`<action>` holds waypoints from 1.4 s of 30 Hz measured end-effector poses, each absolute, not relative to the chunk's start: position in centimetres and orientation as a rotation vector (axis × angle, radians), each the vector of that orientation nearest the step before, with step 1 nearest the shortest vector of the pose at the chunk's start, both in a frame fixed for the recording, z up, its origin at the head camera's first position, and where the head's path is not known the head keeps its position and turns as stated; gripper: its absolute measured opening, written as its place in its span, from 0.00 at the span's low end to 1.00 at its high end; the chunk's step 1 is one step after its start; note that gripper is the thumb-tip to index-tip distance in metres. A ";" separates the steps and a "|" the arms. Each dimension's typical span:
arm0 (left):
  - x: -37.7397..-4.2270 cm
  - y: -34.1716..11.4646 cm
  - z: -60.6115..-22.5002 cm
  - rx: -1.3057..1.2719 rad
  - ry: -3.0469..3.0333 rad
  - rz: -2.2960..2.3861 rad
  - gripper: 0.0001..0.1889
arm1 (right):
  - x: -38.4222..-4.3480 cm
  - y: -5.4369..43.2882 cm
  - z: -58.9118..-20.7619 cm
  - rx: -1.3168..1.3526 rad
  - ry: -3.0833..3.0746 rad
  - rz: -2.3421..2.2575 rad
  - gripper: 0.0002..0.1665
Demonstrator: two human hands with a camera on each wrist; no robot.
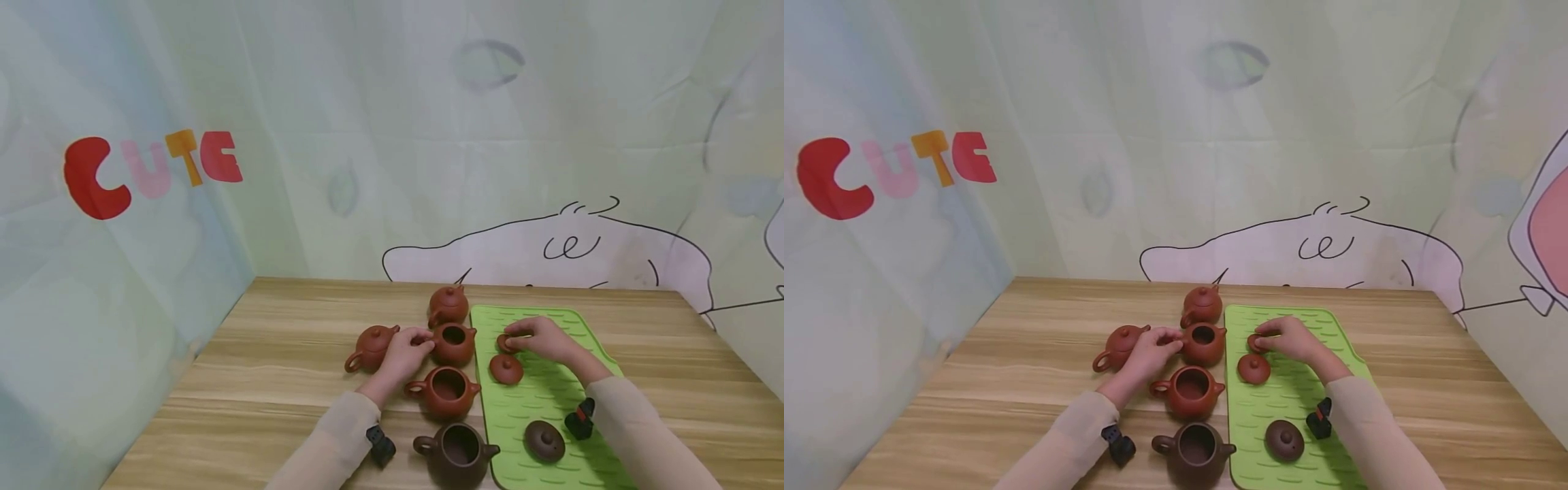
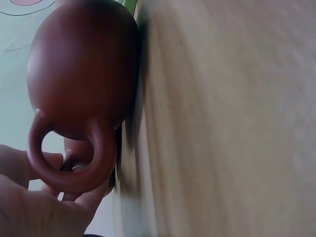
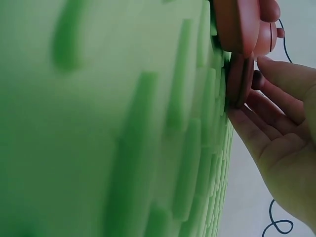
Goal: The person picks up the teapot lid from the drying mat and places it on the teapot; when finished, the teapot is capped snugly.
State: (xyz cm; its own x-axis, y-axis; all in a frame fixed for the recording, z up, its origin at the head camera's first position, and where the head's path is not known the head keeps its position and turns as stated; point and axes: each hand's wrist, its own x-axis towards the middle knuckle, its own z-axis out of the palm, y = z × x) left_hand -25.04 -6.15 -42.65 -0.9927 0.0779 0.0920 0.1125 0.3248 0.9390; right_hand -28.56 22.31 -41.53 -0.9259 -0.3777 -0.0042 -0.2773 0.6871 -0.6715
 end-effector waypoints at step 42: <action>-24.8 -5.9 -42.2 -0.194 -2.541 -1.736 0.05 | -29.2 17.5 -37.1 -0.694 2.768 -1.128 0.13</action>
State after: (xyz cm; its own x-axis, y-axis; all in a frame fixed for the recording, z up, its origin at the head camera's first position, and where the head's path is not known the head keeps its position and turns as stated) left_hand -24.84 -5.90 -42.19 -0.9904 0.0707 0.1188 0.1364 0.3586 0.9235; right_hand -29.22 17.53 -37.11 -0.8951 -0.4344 0.0998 -0.3805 0.6279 -0.6790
